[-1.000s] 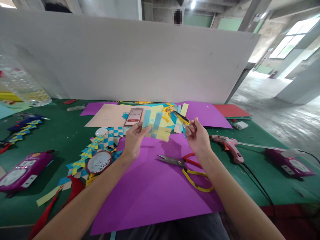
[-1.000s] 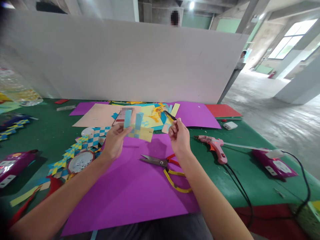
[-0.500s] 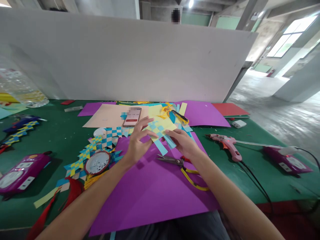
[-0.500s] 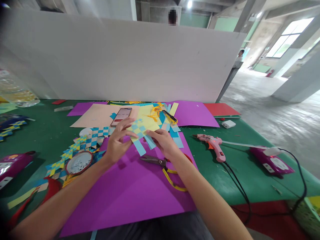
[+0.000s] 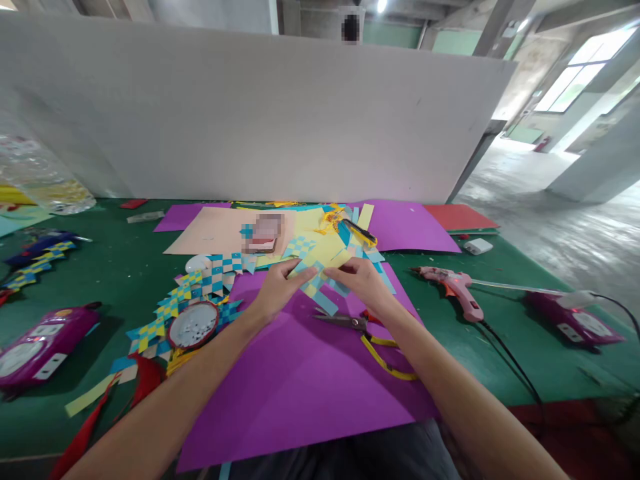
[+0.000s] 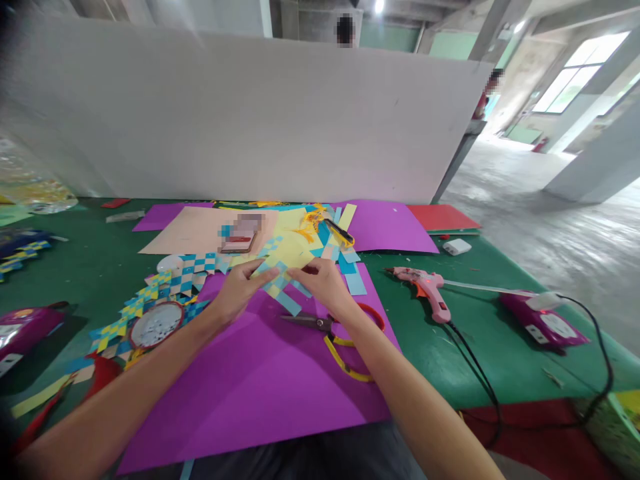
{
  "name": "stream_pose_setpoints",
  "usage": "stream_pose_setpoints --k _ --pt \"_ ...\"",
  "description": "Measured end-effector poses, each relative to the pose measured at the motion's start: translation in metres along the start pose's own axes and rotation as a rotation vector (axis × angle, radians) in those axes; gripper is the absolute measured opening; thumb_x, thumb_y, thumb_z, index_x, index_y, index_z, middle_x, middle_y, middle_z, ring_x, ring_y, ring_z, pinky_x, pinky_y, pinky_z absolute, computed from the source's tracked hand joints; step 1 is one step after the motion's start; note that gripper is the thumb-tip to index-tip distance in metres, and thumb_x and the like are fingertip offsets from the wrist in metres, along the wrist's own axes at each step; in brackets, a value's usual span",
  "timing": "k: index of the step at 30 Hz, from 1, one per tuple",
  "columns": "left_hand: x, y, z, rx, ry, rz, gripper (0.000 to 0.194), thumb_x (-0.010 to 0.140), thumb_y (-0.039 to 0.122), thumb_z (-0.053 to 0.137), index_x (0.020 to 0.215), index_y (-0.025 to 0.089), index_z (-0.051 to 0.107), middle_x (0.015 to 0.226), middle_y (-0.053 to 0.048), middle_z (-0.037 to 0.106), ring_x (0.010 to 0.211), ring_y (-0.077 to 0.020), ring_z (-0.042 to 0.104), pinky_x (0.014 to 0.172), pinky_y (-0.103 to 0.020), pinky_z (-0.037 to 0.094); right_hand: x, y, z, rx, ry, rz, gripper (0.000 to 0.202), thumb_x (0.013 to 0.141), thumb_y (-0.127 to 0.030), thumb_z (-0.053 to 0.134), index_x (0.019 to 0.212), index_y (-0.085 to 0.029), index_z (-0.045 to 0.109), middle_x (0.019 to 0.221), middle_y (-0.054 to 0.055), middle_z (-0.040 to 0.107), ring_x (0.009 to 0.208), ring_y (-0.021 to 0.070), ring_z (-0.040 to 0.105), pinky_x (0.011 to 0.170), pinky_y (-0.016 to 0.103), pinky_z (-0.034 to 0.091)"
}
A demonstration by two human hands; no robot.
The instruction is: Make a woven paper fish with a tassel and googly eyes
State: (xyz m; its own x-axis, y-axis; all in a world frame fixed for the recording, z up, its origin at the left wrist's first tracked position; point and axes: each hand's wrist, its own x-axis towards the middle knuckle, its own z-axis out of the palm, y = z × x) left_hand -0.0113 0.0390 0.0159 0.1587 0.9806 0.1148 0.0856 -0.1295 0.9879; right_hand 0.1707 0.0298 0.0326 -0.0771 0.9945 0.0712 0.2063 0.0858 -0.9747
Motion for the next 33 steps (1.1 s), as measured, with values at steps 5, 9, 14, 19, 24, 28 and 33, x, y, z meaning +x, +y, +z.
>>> stream_pose_setpoints --k 5,9,14,19,24,28,33 --pt "-0.003 0.007 0.001 0.21 0.01 0.046 0.036 0.073 0.05 0.069 0.071 0.015 0.064 0.062 0.004 0.051 0.058 -0.0111 0.045 0.052 -0.023 0.032 0.001 0.001 0.0 -0.056 -0.013 -0.008 0.039 0.066 -0.045 0.071 0.052 -0.018 0.046 0.05 -0.007 0.034 0.049 0.0059 0.025 0.045 0.024 0.02" --pt "-0.003 0.004 0.0 0.258 0.038 0.08 0.035 0.075 0.048 0.068 0.067 0.015 0.061 0.06 0.005 0.046 0.055 -0.0094 0.038 0.051 -0.023 0.028 0.0 0.001 0.002 -0.069 -0.014 -0.03 0.037 0.069 -0.043 0.069 0.052 -0.019 0.046 0.05 -0.007 0.036 0.048 0.0058 0.026 0.044 0.023 0.022" --pt "0.003 -0.003 -0.005 0.104 0.159 0.094 0.031 0.075 0.044 0.071 0.067 0.015 0.063 0.062 0.004 0.054 0.06 -0.011 0.049 0.056 -0.022 0.036 0.002 0.0 -0.009 -0.066 -0.026 -0.088 0.022 0.072 -0.038 0.067 0.066 -0.017 0.064 0.061 -0.002 0.058 0.056 0.0094 0.047 0.053 0.023 0.037" --pt "0.011 -0.003 -0.011 -0.347 0.209 -0.038 0.033 0.068 0.04 0.078 0.088 0.016 0.069 0.081 -0.001 0.069 0.07 -0.0144 0.062 0.069 -0.027 0.049 -0.004 -0.004 -0.04 -0.146 0.059 -0.14 0.024 0.076 -0.041 0.065 0.071 -0.018 0.067 0.063 0.001 0.064 0.06 0.0132 0.056 0.058 0.026 0.042" --pt "0.008 -0.002 -0.009 -0.36 0.084 -0.14 0.034 0.067 0.039 0.08 0.088 0.015 0.069 0.084 -0.003 0.07 0.072 -0.0154 0.064 0.066 -0.027 0.052 -0.038 -0.007 -0.072 -0.682 0.011 -0.107 0.039 0.089 -0.047 0.051 0.066 -0.019 0.067 0.067 0.004 0.068 0.064 0.0174 0.061 0.063 0.029 0.043" --pt "0.003 -0.001 -0.002 -0.321 -0.032 -0.202 0.035 0.063 0.036 0.084 0.086 0.015 0.069 0.083 -0.003 0.07 0.074 -0.0158 0.064 0.068 -0.027 0.052 -0.07 0.004 -0.086 -0.94 -0.292 -0.084 0.027 0.083 -0.047 0.061 0.092 -0.023 0.071 0.094 0.006 0.071 0.086 0.0239 0.064 0.076 0.034 0.046" --pt "0.001 0.004 0.001 -0.326 -0.124 -0.205 0.035 0.059 0.034 0.086 0.085 0.015 0.071 0.078 -0.002 0.069 0.071 -0.0138 0.062 0.068 -0.025 0.049 -0.087 0.024 -0.083 -0.962 -0.363 -0.112 0.034 0.08 -0.035 0.065 0.11 -0.019 0.063 0.116 0.011 0.063 0.105 0.0267 0.059 0.09 0.039 0.044"
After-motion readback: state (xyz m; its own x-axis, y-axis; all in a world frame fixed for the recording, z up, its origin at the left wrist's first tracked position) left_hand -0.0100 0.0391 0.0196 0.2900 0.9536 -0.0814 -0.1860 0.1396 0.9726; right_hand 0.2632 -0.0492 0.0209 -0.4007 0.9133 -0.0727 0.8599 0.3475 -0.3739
